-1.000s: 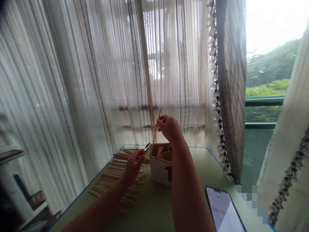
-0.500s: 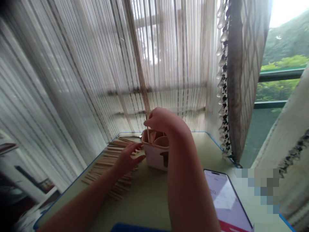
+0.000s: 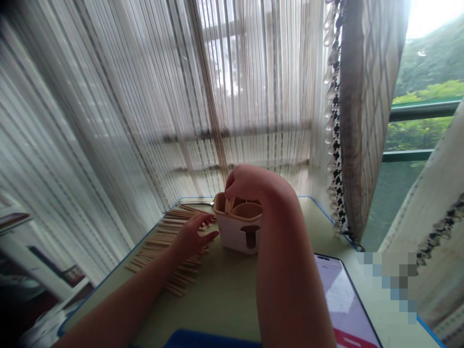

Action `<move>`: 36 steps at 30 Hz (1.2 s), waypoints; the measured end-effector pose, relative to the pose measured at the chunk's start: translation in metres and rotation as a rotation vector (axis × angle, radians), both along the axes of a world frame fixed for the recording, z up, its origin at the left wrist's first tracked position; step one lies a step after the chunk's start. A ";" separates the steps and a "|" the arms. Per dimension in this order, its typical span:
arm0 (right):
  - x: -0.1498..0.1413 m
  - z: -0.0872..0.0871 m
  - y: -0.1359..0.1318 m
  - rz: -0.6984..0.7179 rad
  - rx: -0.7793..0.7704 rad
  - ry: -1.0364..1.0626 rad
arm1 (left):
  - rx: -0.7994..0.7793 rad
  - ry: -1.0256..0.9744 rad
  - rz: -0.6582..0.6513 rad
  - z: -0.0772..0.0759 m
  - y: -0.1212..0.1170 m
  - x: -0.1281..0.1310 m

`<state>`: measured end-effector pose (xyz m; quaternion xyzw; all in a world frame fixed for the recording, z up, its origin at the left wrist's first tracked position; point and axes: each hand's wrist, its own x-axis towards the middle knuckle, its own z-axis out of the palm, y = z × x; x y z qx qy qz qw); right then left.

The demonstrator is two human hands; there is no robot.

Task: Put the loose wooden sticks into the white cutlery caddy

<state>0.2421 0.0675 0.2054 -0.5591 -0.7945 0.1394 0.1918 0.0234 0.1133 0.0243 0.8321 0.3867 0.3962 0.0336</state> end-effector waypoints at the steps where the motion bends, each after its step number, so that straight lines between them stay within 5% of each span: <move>1: 0.000 -0.001 0.000 0.008 0.002 0.003 | 0.007 0.003 -0.002 0.001 -0.001 0.000; 18: -0.015 0.003 -0.006 0.009 -0.028 -0.099 | 0.031 0.075 -0.002 0.012 -0.004 -0.006; 28: -0.004 -0.012 0.029 0.232 0.163 -0.037 | -0.019 -0.066 0.156 0.021 -0.006 -0.016; 32: -0.016 -0.007 -0.002 0.169 0.328 -0.084 | -0.104 0.109 0.137 0.025 -0.030 -0.036; 36: -0.042 0.001 -0.059 0.118 0.380 -0.169 | -0.059 0.070 0.237 0.009 -0.066 -0.065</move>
